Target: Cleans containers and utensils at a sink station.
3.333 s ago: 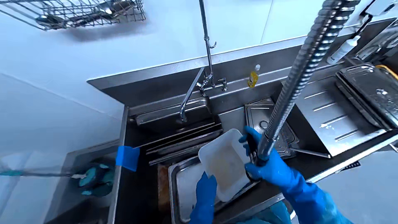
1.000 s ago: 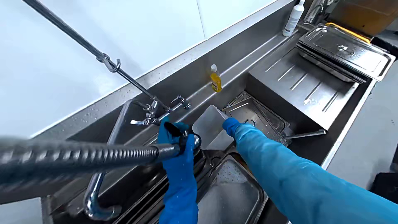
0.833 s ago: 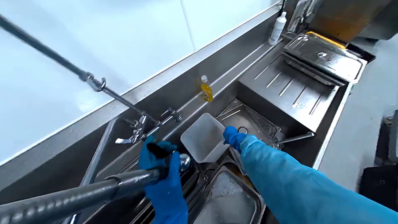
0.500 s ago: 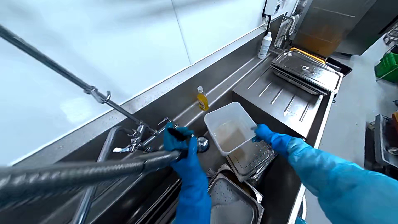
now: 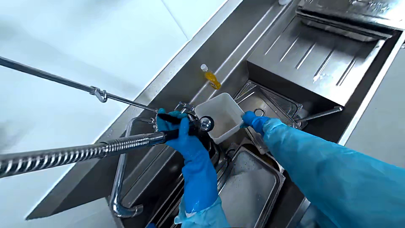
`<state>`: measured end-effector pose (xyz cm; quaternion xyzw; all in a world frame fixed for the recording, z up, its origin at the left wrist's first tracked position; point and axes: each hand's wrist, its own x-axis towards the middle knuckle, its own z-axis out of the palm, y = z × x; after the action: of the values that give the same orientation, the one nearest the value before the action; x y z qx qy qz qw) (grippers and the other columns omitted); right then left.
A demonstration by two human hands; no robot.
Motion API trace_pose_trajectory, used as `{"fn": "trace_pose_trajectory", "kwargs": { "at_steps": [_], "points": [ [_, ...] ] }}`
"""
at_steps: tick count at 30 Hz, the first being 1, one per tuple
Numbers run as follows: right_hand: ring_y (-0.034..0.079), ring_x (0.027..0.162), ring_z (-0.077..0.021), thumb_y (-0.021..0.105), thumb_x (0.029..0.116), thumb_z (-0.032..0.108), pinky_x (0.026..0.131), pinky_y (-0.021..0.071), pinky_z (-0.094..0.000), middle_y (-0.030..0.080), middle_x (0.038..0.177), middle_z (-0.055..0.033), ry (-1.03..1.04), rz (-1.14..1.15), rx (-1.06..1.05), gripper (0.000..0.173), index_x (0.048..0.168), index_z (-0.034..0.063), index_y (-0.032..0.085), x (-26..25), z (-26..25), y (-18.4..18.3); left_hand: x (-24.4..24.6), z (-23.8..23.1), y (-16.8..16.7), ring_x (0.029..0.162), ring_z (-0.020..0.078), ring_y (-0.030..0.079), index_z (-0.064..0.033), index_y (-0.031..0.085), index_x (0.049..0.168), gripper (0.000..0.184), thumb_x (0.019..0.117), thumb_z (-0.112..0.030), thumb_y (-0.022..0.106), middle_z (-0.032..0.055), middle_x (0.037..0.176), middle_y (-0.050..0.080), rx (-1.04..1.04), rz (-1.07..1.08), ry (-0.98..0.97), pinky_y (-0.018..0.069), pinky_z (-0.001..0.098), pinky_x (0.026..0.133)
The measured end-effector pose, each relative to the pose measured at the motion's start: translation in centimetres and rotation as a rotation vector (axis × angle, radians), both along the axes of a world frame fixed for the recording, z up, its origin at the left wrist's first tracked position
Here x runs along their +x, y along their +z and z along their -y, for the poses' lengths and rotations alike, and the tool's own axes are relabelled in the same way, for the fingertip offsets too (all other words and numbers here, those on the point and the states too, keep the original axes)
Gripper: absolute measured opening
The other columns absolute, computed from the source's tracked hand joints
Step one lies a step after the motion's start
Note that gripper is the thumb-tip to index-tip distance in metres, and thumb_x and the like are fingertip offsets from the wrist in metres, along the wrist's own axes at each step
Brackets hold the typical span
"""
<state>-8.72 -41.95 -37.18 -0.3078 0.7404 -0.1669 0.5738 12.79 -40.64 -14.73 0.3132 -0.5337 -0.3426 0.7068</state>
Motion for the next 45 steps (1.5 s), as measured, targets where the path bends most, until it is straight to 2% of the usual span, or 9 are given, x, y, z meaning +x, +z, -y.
{"fn": "trace_pose_trajectory", "kwargs": {
  "at_steps": [9,15,20,23,25,28,36,42,45],
  "points": [
    [0.073,0.08,-0.0318,0.065,0.0891,0.017,0.073,0.0565,-0.0566,0.074,0.088,-0.0164,0.242,-0.273,0.002,0.017,0.088,0.0002,0.069,1.2,-1.2,-4.9,1.2,-0.9,-3.9,0.105,0.0201,0.066,-0.0012,0.035,0.149,0.069,0.0851,-0.001,0.062,0.0079,0.118,0.065,0.067,0.013,-0.088,0.0577,0.0365,0.092],
    [0.07,0.1,-0.0446,0.068,0.0879,0.016,0.077,0.0558,-0.0646,0.071,0.107,-0.0253,0.306,-0.476,-0.137,0.038,0.124,0.003,0.064,3.0,1.1,-4.8,1.6,-1.1,-4.4,0.105,0.0166,0.065,-0.0005,0.033,0.15,0.075,0.0849,-0.004,0.068,0.0048,0.119,0.064,0.071,0.096,-0.097,0.0562,0.0327,0.095],
    [0.07,0.095,-0.0415,0.066,0.0889,0.014,0.076,0.0564,-0.0627,0.071,0.099,-0.0238,0.34,-0.411,-0.008,0.018,0.093,-0.0032,0.068,6.4,-1.0,-4.2,2.2,-0.1,-5.6,0.106,0.0174,0.066,-0.0008,0.035,0.149,0.075,0.0825,-0.005,0.07,0.0048,0.119,0.066,0.077,0.061,-0.089,0.0561,0.0338,0.096],
    [0.07,0.099,-0.0425,0.058,0.0963,0.014,0.078,0.0576,-0.0614,0.069,0.105,-0.0248,0.299,-0.415,0.007,0.022,0.11,-0.0017,0.064,6.3,-3.6,-6.0,2.8,-0.2,-6.4,0.107,0.0181,0.066,-0.0032,0.036,0.151,0.076,0.0847,-0.007,0.073,0.0063,0.121,0.065,0.117,0.058,-0.073,0.0573,0.0346,0.095],
    [0.071,0.102,-0.0413,0.049,0.1054,0.037,0.082,0.0577,-0.0607,0.07,0.109,-0.0237,0.259,-0.41,-0.051,0.043,0.128,0.0024,0.06,5.3,-2.3,-6.7,3.0,0.1,-6.4,0.104,0.018,0.067,-0.0009,0.037,0.15,0.076,0.084,-0.009,0.073,0.0083,0.118,0.067,0.159,0.088,-0.01,0.0586,0.0339,0.091],
    [0.072,0.106,-0.0372,0.05,0.0994,0.064,0.089,0.0565,-0.0612,0.073,0.117,-0.0168,0.162,-0.448,-0.178,0.073,0.153,0.0147,0.047,2.1,0.9,-4.7,2.9,-0.1,-6.6,0.102,0.0163,0.066,0.0059,0.036,0.148,0.075,0.0825,-0.009,0.07,0.0096,0.116,0.066,0.183,0.103,0.038,0.0576,0.0307,0.09],
    [0.062,0.126,-0.032,0.079,0.0791,0.059,0.105,0.0502,-0.0583,0.064,0.139,-0.0137,0.078,-0.384,-0.898,0.094,0.155,0.0153,0.045,-1.2,19.2,8.6,1.6,0.2,-6.3,0.095,0.0075,0.065,-0.0009,0.052,0.126,0.042,0.088,-0.01,0.066,0.0006,0.102,0.065,0.147,0.097,0.116,0.0565,0.0235,0.086],
    [0.065,0.119,-0.0353,0.071,0.0911,0.054,0.095,0.0546,-0.0579,0.068,0.129,-0.0139,0.126,-0.619,-0.923,0.071,0.152,0.023,0.051,2.9,22.5,13.2,1.1,0.4,-5.0,0.077,0.0121,0.067,-0.0066,0.058,0.093,0.013,0.0827,-0.002,0.064,-0.0011,0.077,0.062,0.133,0.137,0.281,0.0574,0.0382,0.098],
    [0.068,0.108,-0.0372,0.061,0.0994,0.046,0.085,0.0572,-0.0575,0.07,0.111,-0.0172,0.26,-0.773,-0.958,0.044,0.125,0.0111,0.067,2.9,22.9,14.0,1.8,0.2,-5.7,0.083,0.0111,0.067,-0.0094,0.059,0.096,0.016,0.0834,-0.001,0.065,-0.0029,0.081,0.064,0.14,0.122,0.223,0.0536,0.0397,0.105]
  ]
}}
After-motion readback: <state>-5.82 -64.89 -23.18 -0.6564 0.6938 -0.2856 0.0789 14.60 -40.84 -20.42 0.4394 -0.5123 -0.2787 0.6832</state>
